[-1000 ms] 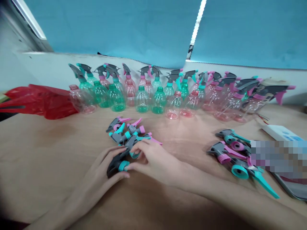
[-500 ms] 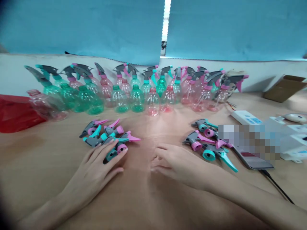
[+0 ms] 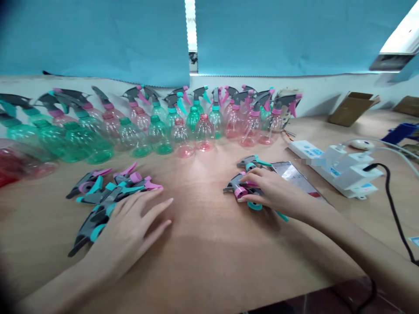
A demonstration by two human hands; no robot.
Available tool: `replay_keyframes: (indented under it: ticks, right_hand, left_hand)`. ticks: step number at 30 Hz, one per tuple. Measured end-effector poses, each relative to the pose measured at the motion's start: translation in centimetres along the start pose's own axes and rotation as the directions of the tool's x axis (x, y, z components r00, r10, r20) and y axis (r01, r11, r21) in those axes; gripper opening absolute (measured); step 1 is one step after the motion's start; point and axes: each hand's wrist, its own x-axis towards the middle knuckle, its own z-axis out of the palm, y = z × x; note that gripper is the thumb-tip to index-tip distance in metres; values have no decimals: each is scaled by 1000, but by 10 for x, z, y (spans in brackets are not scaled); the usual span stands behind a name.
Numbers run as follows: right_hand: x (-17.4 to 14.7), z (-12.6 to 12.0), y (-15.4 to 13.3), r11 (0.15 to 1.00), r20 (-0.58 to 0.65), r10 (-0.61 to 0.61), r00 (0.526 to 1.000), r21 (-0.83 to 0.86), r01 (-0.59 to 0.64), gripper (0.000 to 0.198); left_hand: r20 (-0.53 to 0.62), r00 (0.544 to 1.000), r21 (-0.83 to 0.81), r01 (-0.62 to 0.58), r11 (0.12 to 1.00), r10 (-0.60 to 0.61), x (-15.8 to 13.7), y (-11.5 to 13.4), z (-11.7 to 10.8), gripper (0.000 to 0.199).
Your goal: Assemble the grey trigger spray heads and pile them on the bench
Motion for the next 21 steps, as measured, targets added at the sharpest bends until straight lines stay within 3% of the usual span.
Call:
replay_keyframes:
  ticks: [4,7,9,11,13,15,18,21]
  right_hand:
    - [9,2,-11,999,19,-44,999,1,44,36]
    - [9,-1,-24,996,39,-80,996,47,78,33]
    - [6,-5,-30,993,41,-88,995,79,85,33]
    - [1,-9,-35,975,42,-61,997,216,51,35]
    - [-4,-12,-39,882,82,-22,996,470,-19,41]
    - [-5,-13,-44,716,128,-8,992,693,-84,45]
    - [-2,-11,-53,574,153,13,988,808,-132,46]
    - [3,-14,-64,552,167,-18,986,824,-130,33]
  left_hand:
    - [33,999,-218,-26,976,35,29,20,15,28]
    - [-4,992,-374,-119,920,127,51,34,33,29]
    - [-24,984,-415,-170,894,176,65,44,44,29]
    - [-24,982,-426,-180,887,188,75,52,53,27]
    - [-16,984,-428,-167,888,178,83,58,58,26]
    - [-7,984,-435,-163,886,178,87,60,60,25]
    - [0,979,-458,-183,870,205,89,56,60,28]
    - [-4,973,-497,-202,844,230,89,52,58,29]
